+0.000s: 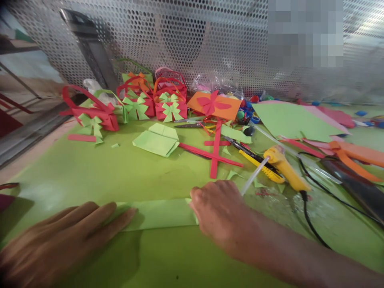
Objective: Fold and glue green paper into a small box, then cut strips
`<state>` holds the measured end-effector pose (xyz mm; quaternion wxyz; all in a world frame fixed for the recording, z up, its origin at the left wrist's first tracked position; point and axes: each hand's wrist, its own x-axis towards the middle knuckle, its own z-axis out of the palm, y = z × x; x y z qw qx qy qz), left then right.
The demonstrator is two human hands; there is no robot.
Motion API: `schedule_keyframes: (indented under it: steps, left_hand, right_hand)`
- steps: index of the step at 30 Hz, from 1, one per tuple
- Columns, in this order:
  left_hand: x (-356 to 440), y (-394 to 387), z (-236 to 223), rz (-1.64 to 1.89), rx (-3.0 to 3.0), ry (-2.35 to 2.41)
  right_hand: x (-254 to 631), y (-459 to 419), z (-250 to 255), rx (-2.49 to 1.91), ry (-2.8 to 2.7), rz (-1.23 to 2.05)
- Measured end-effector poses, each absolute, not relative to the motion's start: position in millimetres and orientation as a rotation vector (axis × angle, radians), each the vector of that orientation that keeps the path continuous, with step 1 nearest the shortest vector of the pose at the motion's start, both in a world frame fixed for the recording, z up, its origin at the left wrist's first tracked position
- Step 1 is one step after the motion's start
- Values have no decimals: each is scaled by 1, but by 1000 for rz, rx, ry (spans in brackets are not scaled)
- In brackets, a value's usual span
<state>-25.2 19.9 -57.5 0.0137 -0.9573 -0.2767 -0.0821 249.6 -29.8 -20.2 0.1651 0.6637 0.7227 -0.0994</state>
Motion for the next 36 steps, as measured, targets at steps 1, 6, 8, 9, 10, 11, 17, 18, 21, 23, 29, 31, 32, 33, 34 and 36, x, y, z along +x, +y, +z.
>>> schedule_keyframes:
  steps: [1, 6, 8, 9, 10, 11, 17, 18, 21, 23, 29, 31, 32, 33, 34, 36]
  left_hand:
    - [-24, 21, -58, -161, -2972, -764]
    - [-10, 19, -52, -46, -2906, -601]
    - [-6, 16, -49, -33, -2933, -617]
    - [-4, 15, -48, -26, -2954, -617]
    - [-3, 14, -47, -24, -2969, -630]
    - [-3, 13, -46, -31, -2982, -647]
    - [4, 8, -44, -30, -3041, -893]
    - [5, 5, -44, -21, -3045, -933]
    - [7, -2, -44, 19, -3031, -986]
    - [8, -6, -43, 35, -3026, -970]
    - [19, -5, -34, -7, -3129, -921]
    - [21, -6, -30, -13, -3130, -943]
    - [22, -9, -28, -12, -3128, -956]
    - [22, -11, -27, 2, -3125, -971]
    - [21, -14, -27, 31, -3117, -990]
    - [20, -20, -29, 158, -3075, -1032]
  right_hand:
    - [248, -29, -19, 1879, 2038, -283]
    - [253, -35, -29, 1863, 2218, -129]
    - [256, -39, -32, 1879, 2261, -57]
    - [256, -40, -32, 1892, 2261, -24]
    - [255, -41, -32, 1908, 2260, 14]
    - [253, -42, -30, 1920, 2257, 59]
    - [234, -51, -30, 1602, 2433, 451]
    - [232, -54, -32, 1530, 2459, 501]
    - [231, -61, -41, 1379, 2486, 615]
    - [231, -63, -48, 1318, 2477, 673]
    - [216, -64, -64, 1355, 2337, 794]
    - [211, -67, -66, 1324, 2301, 815]
    - [209, -70, -67, 1303, 2285, 828]
    - [208, -72, -67, 1289, 2263, 840]
    - [207, -74, -66, 1280, 2240, 854]
    - [206, -78, -64, 1281, 2195, 865]
